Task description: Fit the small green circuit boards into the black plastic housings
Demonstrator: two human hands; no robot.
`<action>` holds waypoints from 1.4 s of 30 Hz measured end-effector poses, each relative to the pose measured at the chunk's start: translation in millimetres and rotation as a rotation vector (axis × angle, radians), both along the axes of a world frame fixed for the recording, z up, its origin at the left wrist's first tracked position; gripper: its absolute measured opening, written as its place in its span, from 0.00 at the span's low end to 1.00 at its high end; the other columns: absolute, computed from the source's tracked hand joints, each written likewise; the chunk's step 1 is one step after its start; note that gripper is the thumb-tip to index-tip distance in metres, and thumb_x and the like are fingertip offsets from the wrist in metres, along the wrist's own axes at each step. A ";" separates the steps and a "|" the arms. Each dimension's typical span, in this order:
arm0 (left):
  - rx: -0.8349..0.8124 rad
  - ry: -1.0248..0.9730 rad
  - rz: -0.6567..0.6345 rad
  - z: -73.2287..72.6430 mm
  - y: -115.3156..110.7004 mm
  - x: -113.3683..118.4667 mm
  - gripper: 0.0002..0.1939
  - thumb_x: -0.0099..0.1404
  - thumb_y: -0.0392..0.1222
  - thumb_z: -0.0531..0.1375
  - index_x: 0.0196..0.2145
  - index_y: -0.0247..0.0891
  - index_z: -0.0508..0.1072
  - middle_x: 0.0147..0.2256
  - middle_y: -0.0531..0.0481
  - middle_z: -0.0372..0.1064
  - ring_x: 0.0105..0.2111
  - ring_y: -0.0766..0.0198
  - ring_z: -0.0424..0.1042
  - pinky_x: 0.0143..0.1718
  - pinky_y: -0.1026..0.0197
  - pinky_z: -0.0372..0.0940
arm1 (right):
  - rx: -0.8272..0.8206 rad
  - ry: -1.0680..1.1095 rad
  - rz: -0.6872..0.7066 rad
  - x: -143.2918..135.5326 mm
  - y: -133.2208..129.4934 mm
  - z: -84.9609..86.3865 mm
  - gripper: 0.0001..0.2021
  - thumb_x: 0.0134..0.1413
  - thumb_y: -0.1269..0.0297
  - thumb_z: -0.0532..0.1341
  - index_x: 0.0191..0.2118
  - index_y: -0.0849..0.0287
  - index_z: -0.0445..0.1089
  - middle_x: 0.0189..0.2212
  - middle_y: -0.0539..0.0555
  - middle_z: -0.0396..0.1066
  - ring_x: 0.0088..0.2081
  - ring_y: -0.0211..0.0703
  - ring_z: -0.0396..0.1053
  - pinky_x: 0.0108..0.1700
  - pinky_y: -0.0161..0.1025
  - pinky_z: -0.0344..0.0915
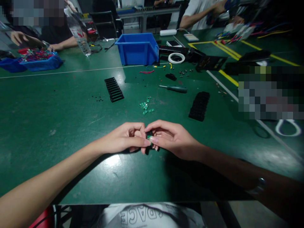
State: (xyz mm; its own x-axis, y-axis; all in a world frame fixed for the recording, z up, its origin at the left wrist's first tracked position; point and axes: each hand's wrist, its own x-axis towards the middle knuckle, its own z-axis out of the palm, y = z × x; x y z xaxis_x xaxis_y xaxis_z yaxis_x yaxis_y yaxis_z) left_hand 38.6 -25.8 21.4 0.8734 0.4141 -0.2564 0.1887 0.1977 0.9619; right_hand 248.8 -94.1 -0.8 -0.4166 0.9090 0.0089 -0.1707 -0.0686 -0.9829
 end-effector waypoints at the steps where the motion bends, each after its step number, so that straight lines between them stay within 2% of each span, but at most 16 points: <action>1: -0.002 -0.002 0.008 -0.2 -0.2 0.1 0.12 0.66 0.44 0.64 0.35 0.35 0.66 0.28 0.50 0.74 0.20 0.74 0.61 0.21 0.70 0.54 | 0.005 -0.005 -0.003 0.0 0.0 0.1 0.09 0.63 0.68 0.64 0.49 0.58 0.71 0.37 0.50 0.72 0.34 0.33 0.69 0.36 0.31 0.68; 9: -0.015 -0.026 0.044 -2.9 -3.4 -0.2 0.12 0.66 0.44 0.64 0.34 0.34 0.66 0.29 0.49 0.75 0.20 0.74 0.61 0.20 0.70 0.54 | 0.028 0.044 -0.004 -1.9 0.2 1.7 0.10 0.64 0.73 0.62 0.49 0.57 0.71 0.38 0.48 0.73 0.35 0.30 0.71 0.38 0.28 0.68; 19: -0.013 -0.036 0.073 -3.8 -4.6 1.4 0.12 0.67 0.43 0.64 0.33 0.35 0.65 0.27 0.50 0.74 0.19 0.74 0.61 0.19 0.69 0.55 | 0.032 0.036 -0.035 -5.1 -2.2 2.2 0.09 0.64 0.72 0.62 0.49 0.56 0.72 0.36 0.48 0.74 0.35 0.31 0.73 0.38 0.29 0.70; 24: 0.009 -0.033 0.075 -3.6 -5.0 1.3 0.11 0.68 0.44 0.62 0.36 0.34 0.66 0.30 0.48 0.74 0.22 0.72 0.66 0.22 0.69 0.58 | 0.020 0.025 -0.032 -5.4 -0.8 2.2 0.08 0.64 0.70 0.62 0.49 0.57 0.70 0.36 0.50 0.74 0.35 0.34 0.74 0.37 0.31 0.70; 28: 0.022 -0.036 0.070 -4.7 -4.1 3.2 0.11 0.69 0.44 0.62 0.37 0.34 0.67 0.34 0.45 0.75 0.25 0.69 0.70 0.22 0.68 0.60 | 0.036 -0.030 -0.050 -4.1 -0.1 1.5 0.09 0.65 0.68 0.62 0.49 0.57 0.70 0.36 0.50 0.72 0.34 0.34 0.72 0.37 0.32 0.70; 37: 0.020 -0.055 0.079 -6.1 -3.7 2.9 0.11 0.69 0.44 0.62 0.38 0.33 0.67 0.33 0.46 0.74 0.24 0.70 0.69 0.22 0.68 0.61 | 0.098 -0.116 -0.076 -6.4 -1.3 3.1 0.09 0.67 0.67 0.58 0.51 0.56 0.70 0.37 0.50 0.74 0.34 0.35 0.74 0.37 0.33 0.73; 42: 0.024 -0.056 0.084 -5.8 -4.1 3.4 0.11 0.69 0.45 0.61 0.40 0.33 0.68 0.34 0.46 0.75 0.24 0.71 0.68 0.22 0.69 0.60 | 0.172 -0.243 -0.155 -8.6 -3.8 3.5 0.09 0.70 0.65 0.55 0.50 0.56 0.70 0.38 0.50 0.74 0.32 0.35 0.74 0.36 0.33 0.72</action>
